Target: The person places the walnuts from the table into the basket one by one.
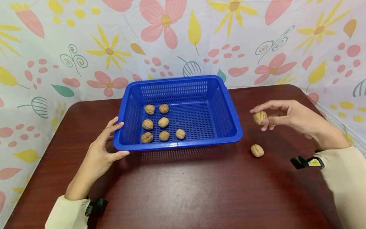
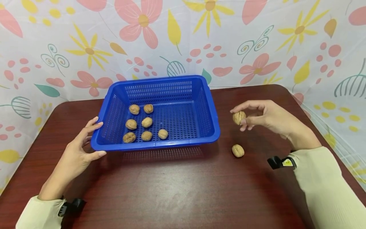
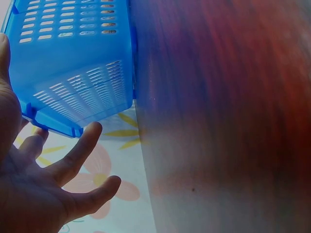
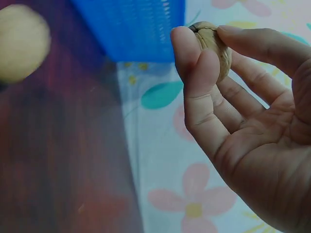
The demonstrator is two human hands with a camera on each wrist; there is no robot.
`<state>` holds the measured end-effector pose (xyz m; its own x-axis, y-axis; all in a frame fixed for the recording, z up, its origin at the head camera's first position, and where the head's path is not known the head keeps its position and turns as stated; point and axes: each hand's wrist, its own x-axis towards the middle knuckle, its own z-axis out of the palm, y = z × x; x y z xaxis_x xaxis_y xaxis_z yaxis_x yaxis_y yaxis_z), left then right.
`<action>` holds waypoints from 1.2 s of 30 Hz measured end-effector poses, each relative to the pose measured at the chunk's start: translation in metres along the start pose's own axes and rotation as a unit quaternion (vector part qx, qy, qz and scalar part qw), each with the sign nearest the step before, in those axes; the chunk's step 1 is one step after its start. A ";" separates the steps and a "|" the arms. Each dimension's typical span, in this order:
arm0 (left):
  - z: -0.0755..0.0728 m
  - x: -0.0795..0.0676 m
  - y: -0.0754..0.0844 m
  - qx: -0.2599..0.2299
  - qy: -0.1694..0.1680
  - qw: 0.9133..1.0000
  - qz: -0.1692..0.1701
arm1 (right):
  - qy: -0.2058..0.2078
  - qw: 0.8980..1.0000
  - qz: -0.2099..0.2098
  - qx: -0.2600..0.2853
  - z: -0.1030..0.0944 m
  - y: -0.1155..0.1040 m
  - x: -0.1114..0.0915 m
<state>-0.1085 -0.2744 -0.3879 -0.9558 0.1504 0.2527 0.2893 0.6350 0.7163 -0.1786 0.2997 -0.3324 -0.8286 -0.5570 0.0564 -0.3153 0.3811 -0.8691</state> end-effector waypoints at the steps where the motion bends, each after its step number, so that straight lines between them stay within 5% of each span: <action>1: 0.000 0.000 0.000 -0.003 0.001 1.000 0.001 | 0.001 1.000 -0.002 0.005 -0.001 -0.005 0.004; 10: 0.000 -0.001 0.000 0.003 0.003 1.000 0.003 | 0.025 0.999 0.024 0.021 0.013 -0.055 0.055; 18: 0.000 -0.001 0.001 0.001 0.002 1.000 0.004 | 0.001 0.998 0.018 0.062 0.035 -0.086 0.113; 36: 0.000 -0.001 0.000 0.010 0.001 1.000 0.004 | -0.066 0.984 0.051 0.156 0.091 -0.087 0.211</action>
<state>-0.1079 -0.2748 -0.3881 -0.9536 0.1539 0.2588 0.2950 0.6495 0.7008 -0.2841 0.0818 -0.2900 -0.7749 -0.6262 -0.0858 -0.0590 0.2069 -0.9766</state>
